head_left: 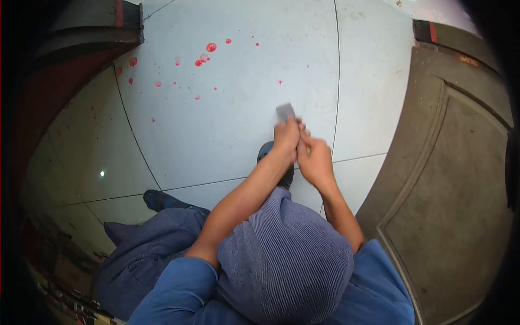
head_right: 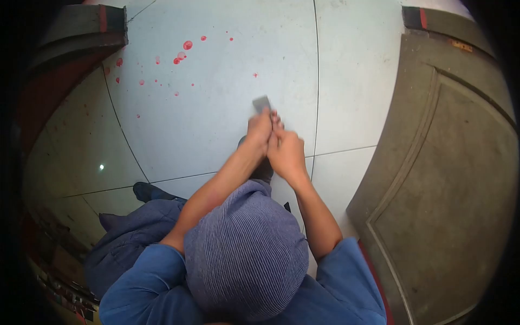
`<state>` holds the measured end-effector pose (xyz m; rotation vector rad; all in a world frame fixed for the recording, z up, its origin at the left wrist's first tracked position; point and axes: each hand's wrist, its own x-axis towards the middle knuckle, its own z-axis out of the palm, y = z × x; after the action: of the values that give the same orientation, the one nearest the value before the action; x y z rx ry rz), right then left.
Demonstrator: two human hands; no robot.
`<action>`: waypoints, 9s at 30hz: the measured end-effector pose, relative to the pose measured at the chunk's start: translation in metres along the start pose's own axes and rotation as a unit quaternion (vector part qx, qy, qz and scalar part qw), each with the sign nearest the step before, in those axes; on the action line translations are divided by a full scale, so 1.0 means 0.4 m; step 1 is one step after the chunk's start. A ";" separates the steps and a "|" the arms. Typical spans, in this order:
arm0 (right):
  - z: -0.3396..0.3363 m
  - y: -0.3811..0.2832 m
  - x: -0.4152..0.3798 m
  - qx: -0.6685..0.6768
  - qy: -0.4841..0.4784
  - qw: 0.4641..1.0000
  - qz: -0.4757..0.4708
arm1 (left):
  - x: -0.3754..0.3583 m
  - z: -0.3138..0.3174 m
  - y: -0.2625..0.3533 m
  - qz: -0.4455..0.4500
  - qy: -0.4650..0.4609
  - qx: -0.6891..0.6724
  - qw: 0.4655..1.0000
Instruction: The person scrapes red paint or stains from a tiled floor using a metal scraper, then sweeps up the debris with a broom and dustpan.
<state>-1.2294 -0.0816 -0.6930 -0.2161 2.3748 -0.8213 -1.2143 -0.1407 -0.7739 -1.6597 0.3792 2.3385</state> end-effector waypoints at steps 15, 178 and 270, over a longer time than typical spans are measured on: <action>-0.010 0.154 -0.169 0.024 0.055 0.992 0.108 | -0.014 0.011 -0.163 -0.023 -0.038 0.117 0.992; -0.066 -0.085 0.146 -0.002 -0.074 0.996 0.043 | 0.050 0.101 0.151 0.028 -0.044 -0.081 0.995; -0.062 -0.094 0.123 -0.003 -0.073 0.996 0.060 | 0.046 0.085 0.146 0.045 -0.028 -0.074 0.996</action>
<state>-1.2851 -0.1154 -0.6792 -0.1291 2.2301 -0.7171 -1.2703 -0.1826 -0.7764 -1.6677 0.2830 2.5299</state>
